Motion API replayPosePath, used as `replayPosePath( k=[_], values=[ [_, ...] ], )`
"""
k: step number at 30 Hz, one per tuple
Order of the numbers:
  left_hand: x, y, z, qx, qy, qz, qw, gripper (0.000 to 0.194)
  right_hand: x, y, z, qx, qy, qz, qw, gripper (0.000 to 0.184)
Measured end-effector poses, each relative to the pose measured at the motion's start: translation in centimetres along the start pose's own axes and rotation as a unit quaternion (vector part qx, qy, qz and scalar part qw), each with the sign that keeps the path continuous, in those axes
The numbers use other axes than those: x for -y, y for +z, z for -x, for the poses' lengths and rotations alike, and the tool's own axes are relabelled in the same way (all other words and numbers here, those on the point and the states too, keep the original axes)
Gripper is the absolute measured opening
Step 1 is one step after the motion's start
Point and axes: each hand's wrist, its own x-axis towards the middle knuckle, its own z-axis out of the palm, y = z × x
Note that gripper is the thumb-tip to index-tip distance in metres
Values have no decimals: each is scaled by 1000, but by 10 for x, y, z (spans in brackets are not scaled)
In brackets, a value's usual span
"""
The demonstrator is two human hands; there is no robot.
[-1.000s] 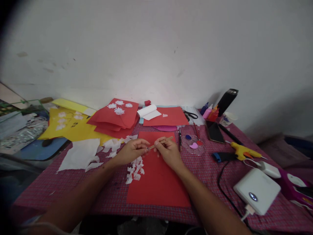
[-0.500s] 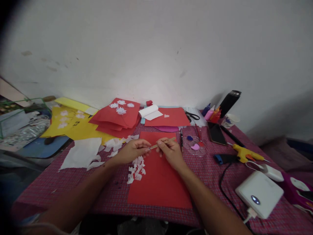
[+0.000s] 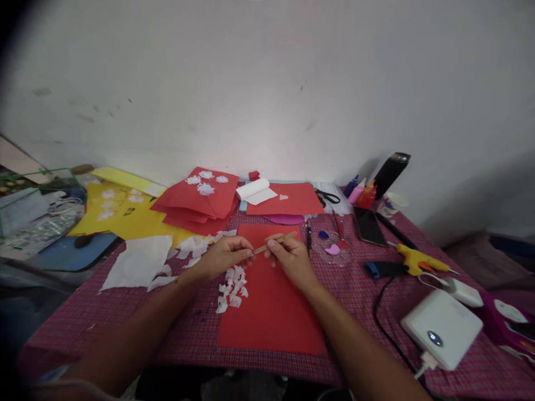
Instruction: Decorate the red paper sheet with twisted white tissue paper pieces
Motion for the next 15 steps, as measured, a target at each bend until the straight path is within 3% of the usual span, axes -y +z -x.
replayPosePath(
  k=[9,15],
  values=[
    [-5,2,1,-15,-30,-12,999,11,3,-1,2,18,-6,-3,1000,26],
    [0,1,1,10,-15,-19,1000,18,4,0,2,18,-10,3,1000,25]
  ],
)
